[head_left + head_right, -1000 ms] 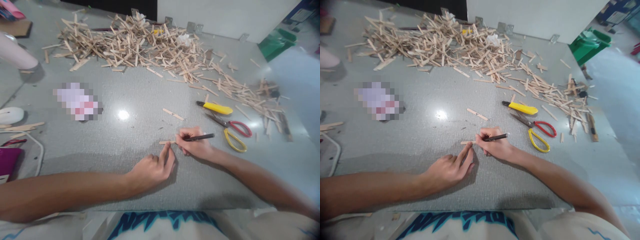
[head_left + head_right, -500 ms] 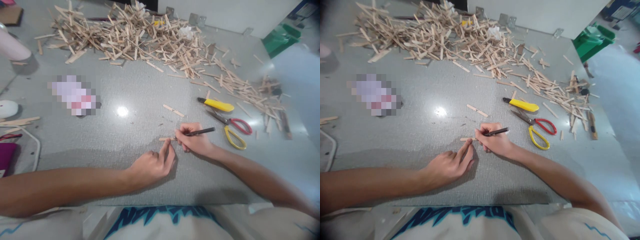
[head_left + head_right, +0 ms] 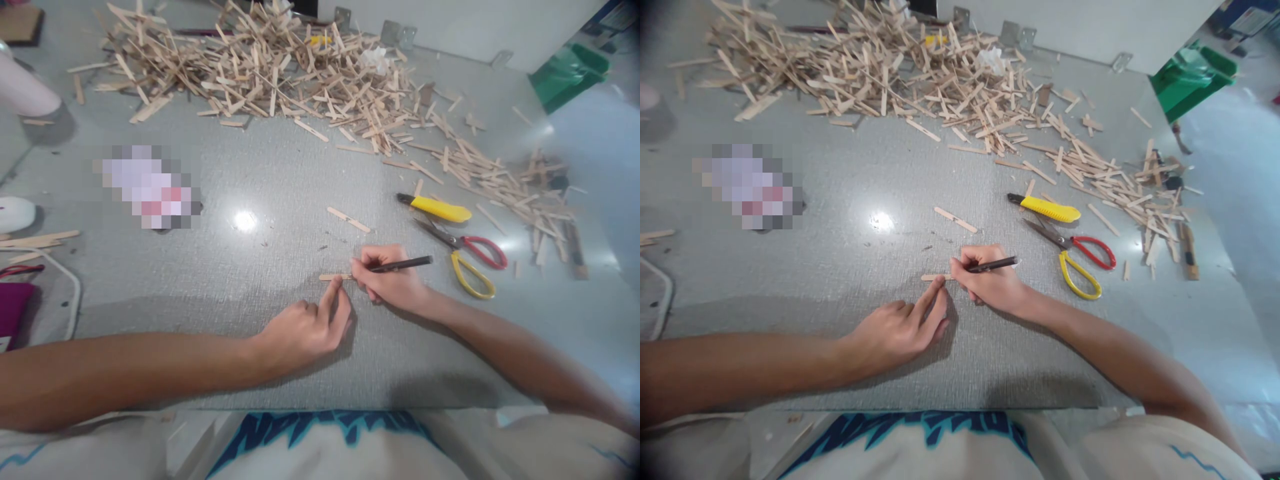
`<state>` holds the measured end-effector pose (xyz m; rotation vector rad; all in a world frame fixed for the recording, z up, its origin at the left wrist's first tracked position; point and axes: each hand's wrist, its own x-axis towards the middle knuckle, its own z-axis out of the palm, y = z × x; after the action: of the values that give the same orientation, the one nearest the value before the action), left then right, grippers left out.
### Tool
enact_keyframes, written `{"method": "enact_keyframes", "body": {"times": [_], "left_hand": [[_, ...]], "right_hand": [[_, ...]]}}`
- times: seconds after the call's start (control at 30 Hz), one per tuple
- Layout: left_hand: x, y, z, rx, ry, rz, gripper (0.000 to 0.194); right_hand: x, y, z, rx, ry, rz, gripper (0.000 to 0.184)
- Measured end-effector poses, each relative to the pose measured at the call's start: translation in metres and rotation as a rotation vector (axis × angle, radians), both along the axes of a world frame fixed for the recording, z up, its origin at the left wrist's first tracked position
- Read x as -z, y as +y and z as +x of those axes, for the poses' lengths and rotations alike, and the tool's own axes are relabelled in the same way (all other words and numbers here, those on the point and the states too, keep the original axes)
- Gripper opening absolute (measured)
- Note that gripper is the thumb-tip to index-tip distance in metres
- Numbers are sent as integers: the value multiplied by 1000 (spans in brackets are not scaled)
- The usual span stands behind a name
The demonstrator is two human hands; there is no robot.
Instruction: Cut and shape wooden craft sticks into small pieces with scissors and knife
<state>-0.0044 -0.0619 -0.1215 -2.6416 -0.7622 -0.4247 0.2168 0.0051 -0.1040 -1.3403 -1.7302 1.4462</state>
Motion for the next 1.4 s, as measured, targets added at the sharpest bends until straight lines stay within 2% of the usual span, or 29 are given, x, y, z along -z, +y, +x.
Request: {"method": "enact_keyframes", "body": {"times": [0.33,0.8,1.03,1.4], "left_hand": [[-3,1,1,1,-30,-11,34],[1,1,-1,6,22,-19,29],[1,0,-1,16,17,-38,30],[-2,1,0,12,-6,-25,30]], "right_hand": [[-3,1,0,-9,-14,26,43],[-3,0,-6,27,46,-18,44],[1,0,-5,22,17,6,45],[-3,0,-5,-8,-4,43,44]]}}
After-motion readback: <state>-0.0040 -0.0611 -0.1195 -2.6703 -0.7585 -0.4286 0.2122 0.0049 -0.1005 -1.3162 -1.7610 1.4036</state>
